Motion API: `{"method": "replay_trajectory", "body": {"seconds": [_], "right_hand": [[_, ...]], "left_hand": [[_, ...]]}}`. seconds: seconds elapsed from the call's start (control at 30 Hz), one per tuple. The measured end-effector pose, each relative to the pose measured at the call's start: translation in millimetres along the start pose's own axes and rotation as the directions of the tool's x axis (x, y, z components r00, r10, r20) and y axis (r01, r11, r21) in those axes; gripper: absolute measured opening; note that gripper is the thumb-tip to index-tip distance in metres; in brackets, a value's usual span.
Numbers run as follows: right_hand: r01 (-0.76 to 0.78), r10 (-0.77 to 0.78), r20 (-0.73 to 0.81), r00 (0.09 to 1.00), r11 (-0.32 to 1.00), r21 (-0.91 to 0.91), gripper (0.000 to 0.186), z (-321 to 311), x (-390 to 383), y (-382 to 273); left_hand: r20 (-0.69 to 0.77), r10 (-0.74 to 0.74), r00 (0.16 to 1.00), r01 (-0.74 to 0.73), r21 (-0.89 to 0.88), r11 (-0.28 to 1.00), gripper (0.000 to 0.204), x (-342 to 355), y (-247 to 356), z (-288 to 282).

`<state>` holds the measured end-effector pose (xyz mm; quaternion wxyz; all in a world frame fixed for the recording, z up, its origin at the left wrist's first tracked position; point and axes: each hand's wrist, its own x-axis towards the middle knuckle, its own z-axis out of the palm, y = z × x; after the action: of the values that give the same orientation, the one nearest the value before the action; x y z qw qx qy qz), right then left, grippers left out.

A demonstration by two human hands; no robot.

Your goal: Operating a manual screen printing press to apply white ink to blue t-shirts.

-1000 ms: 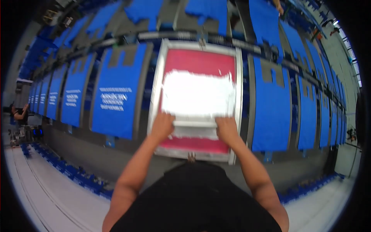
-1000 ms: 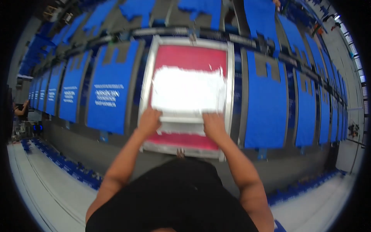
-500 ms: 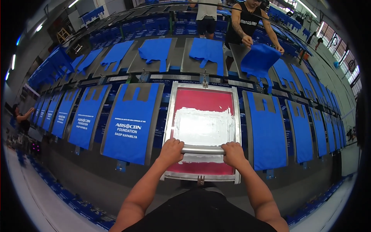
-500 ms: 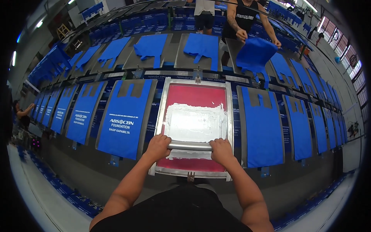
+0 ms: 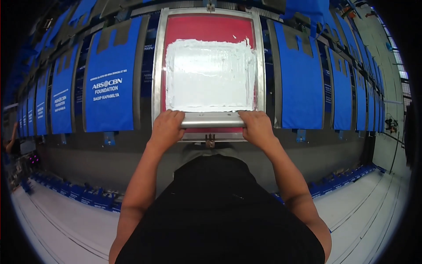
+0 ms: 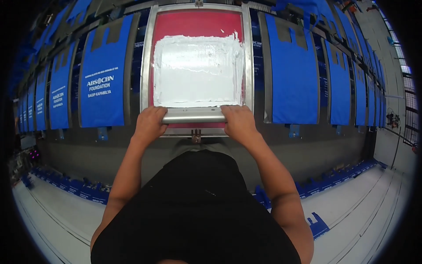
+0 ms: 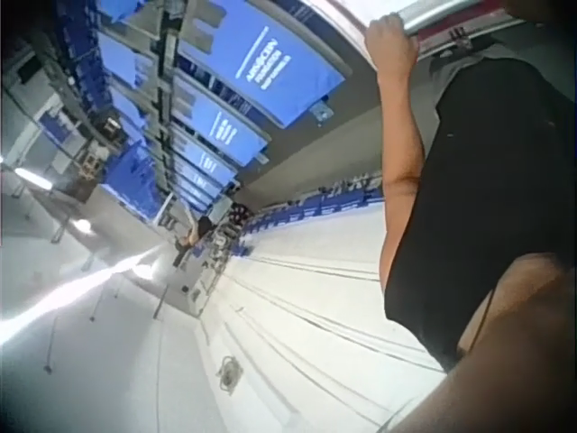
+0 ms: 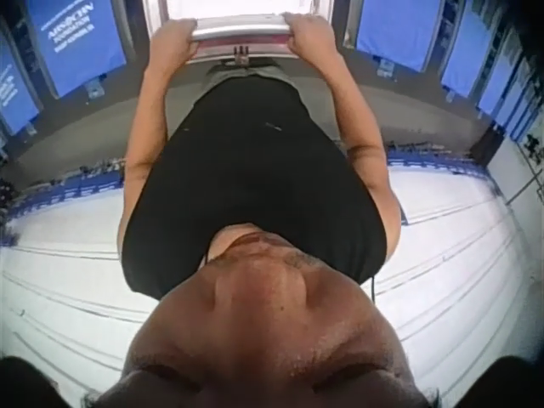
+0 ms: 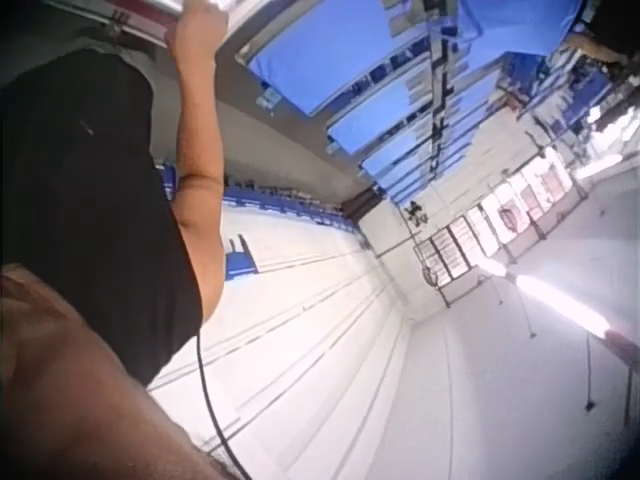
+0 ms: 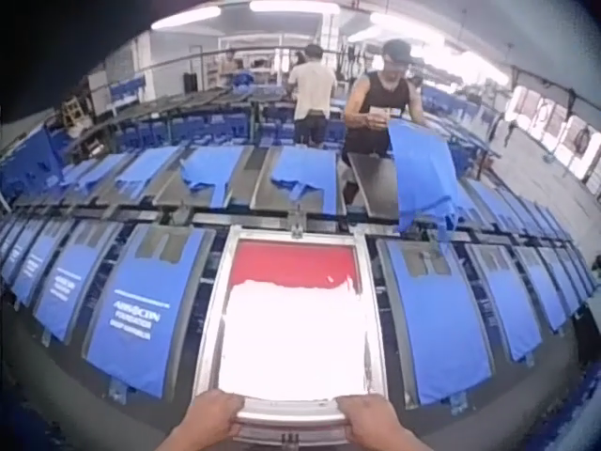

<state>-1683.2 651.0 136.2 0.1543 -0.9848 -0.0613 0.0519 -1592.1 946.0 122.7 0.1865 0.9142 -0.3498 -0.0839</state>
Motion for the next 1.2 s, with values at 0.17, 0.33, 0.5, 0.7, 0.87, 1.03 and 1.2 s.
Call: {"method": "replay_trajectory", "body": {"seconds": [0.17,0.33,0.5,0.7,0.87,1.03,1.2], "right_hand": [[0.043,-0.042,-0.017,0.999,0.997,0.063,0.039,29.4,-10.0,10.8],[-0.036,0.030,0.157,0.987,0.999,0.038,0.036,30.8,11.7,12.8],[-0.066,0.064,0.133,0.989,0.998,0.010,0.019,37.0,23.7,15.5],[-0.083,0.085,0.030,0.996,0.995,-0.053,0.037,65.6,35.0,34.1],[-0.117,0.152,0.167,0.974,0.973,-0.198,0.024,12.3,164.0,76.7],[-0.129,0.161,0.201,0.966,0.978,-0.161,0.037,12.6,155.5,77.3],[-0.105,0.119,0.173,0.978,0.990,-0.089,0.032,-0.6,74.2,28.2]], "left_hand": [[-0.086,0.013,0.996,-0.016,-0.033,0.999,0.035,-13.4,2.3,32.6],[0.049,-0.075,0.996,0.075,-0.006,0.997,0.034,1.3,-2.3,32.1],[0.010,-0.048,0.999,0.047,0.052,0.997,0.036,5.3,-10.7,41.3],[-0.158,0.035,0.987,-0.031,0.026,0.999,0.037,31.0,-34.2,64.9],[0.048,-0.150,0.988,0.147,0.049,0.988,0.022,142.9,-73.8,31.7],[-0.038,-0.040,0.999,0.045,0.152,0.987,0.017,157.9,-71.4,17.2],[0.007,-0.065,0.998,0.065,0.001,0.998,0.014,63.9,-31.1,13.1]]}}
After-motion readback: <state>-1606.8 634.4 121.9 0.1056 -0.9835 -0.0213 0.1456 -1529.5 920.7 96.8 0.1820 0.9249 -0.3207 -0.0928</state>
